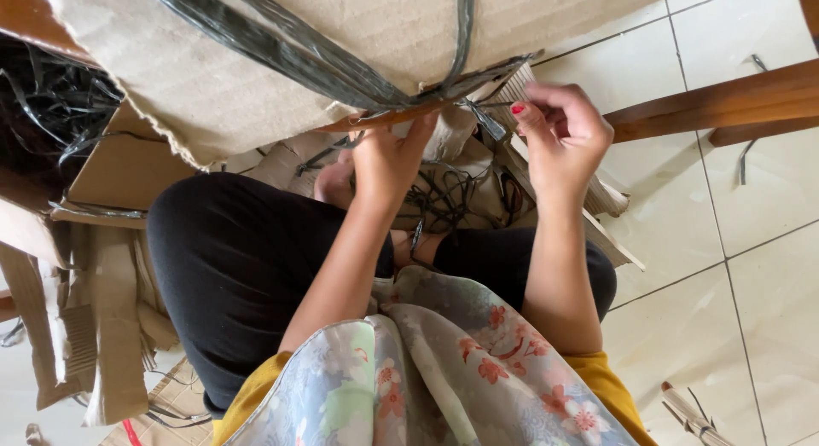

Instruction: Wrapping wooden chair legs with protective cardboard and securing them with plastic strips.

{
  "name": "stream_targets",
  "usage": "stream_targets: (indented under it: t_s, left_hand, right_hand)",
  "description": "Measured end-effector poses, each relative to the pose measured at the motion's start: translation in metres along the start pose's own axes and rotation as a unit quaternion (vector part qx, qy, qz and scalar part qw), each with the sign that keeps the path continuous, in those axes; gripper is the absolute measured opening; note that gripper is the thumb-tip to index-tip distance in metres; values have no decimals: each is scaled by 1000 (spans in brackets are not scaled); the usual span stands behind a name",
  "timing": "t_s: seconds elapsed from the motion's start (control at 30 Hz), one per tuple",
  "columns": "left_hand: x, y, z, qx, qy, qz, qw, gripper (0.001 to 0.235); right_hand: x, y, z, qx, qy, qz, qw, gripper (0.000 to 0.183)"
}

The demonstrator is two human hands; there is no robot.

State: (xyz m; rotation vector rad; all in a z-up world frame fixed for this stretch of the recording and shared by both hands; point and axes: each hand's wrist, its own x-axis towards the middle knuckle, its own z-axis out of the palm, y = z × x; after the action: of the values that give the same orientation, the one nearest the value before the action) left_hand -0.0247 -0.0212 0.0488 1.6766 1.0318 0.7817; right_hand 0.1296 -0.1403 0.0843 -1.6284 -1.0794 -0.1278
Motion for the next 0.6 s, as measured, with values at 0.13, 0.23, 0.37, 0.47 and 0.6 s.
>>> stream_targets:
  t_s: [0.13,0.23,0.37,0.47,0.6]
  left_hand:
    - [-4,-3,-24,-11,-96,122,988,14]
    - [-21,-39,-33,63,-221,88,969,28]
    - [-37,-95,-25,166,-353,-51,919,45]
    - [-36,-117,-9,209,-362,-111,902,47]
    - [-32,-119,-9,167,-351,-116,914,44]
  right_hand:
    - [-10,18,-12,12,-186,207,960,76]
    - [-27,30,6,-113,-310,361,872,72]
    - [-28,4,38,-193,-369,370,831,83]
    - [-58,32,56,-145,-296,336,882,84]
    - [-84,62,72,-130,-225,299,918,76]
